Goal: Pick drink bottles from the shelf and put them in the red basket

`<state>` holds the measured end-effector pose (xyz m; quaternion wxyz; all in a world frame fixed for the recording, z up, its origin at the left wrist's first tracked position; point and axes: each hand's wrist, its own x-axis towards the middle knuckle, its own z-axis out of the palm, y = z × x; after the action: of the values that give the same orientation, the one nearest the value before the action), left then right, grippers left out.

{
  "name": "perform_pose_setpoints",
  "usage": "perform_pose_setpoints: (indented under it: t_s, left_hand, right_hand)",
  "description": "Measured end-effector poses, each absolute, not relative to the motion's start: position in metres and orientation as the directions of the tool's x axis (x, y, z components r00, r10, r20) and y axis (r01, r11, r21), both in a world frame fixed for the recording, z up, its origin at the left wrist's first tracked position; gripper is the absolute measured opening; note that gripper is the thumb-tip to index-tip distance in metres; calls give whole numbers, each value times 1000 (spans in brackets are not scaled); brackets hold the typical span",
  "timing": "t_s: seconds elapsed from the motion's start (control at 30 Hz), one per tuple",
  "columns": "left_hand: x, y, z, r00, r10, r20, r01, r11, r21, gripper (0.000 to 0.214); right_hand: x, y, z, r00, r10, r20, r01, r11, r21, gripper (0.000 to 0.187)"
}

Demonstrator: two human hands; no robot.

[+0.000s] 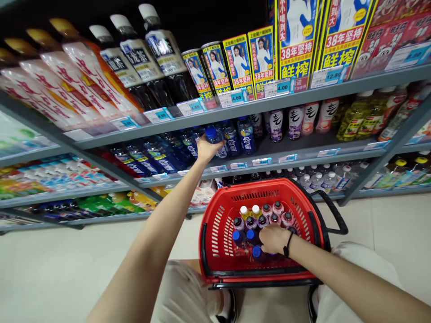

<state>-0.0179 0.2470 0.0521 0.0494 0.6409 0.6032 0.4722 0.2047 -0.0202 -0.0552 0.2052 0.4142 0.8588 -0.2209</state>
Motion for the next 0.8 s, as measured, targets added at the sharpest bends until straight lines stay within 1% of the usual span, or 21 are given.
perform_pose_setpoints:
  t_s: [0.07,0.17,0.27,0.33,0.4,0.47,0.53,0.57,0.6,0.63,0.67,0.7,0.73,0.8]
  left_hand:
    - [-14,233,53,-194,796,573,713,-286,640,54]
    - [-8,199,52,-283,732,620,667,-314,676,53]
    - [-3,153,55,-342,696,631,553,-394,734,55]
    - [-1,119,62,-334,696,635,346,-537,770,52]
    - [3,87,70,-336,726,600,154,-586,795,44]
    - [6,59,74,-304,811,499,-61,-539,840,41]
    - [8,37,70,-232,911,340,-271,-397,877,46]
    - [9,29,65,-183,951,250,-350,-300,887,49]
    - [9,22,59,-128,978,166,-402,-205,893,51]
    - [8,17,52,-79,992,101,-423,-125,897,53]
    - [7,13,44,-34,998,59,-416,-68,907,54]
    - [5,11,37,11,999,43,-389,-36,920,56]
    - [2,10,30,56,997,53,-352,-30,936,58]
    - [-3,9,20,160,981,109,-276,-62,959,62]
  right_hand:
    - [206,-19,-54,-570,631,-527,808,547,-219,35]
    - [212,-16,-49,-563,664,-492,822,512,-249,32]
    - [219,-10,-41,-556,716,-423,831,457,-318,27]
    - [223,-4,-38,-539,764,-356,827,398,-398,28]
    - [223,3,-37,-510,807,-297,796,312,-519,33]
    - [219,8,-39,-489,825,-282,720,200,-665,46]
    - [212,9,-41,-508,811,-289,600,92,-795,61]
    - [208,8,-42,-526,797,-296,492,1,-871,67]
    - [204,6,-42,-550,777,-306,343,-123,-931,72]
    - [200,3,-42,-584,748,-316,165,-271,-948,74]
    - [196,0,-43,-631,705,-324,-10,-425,-905,76]
    - [193,-4,-44,-681,655,-328,-147,-561,-815,77]
    - [189,-9,-45,-724,607,-328,-225,-657,-720,76]
    - [181,-19,-50,-766,549,-334,-257,-739,-623,76]
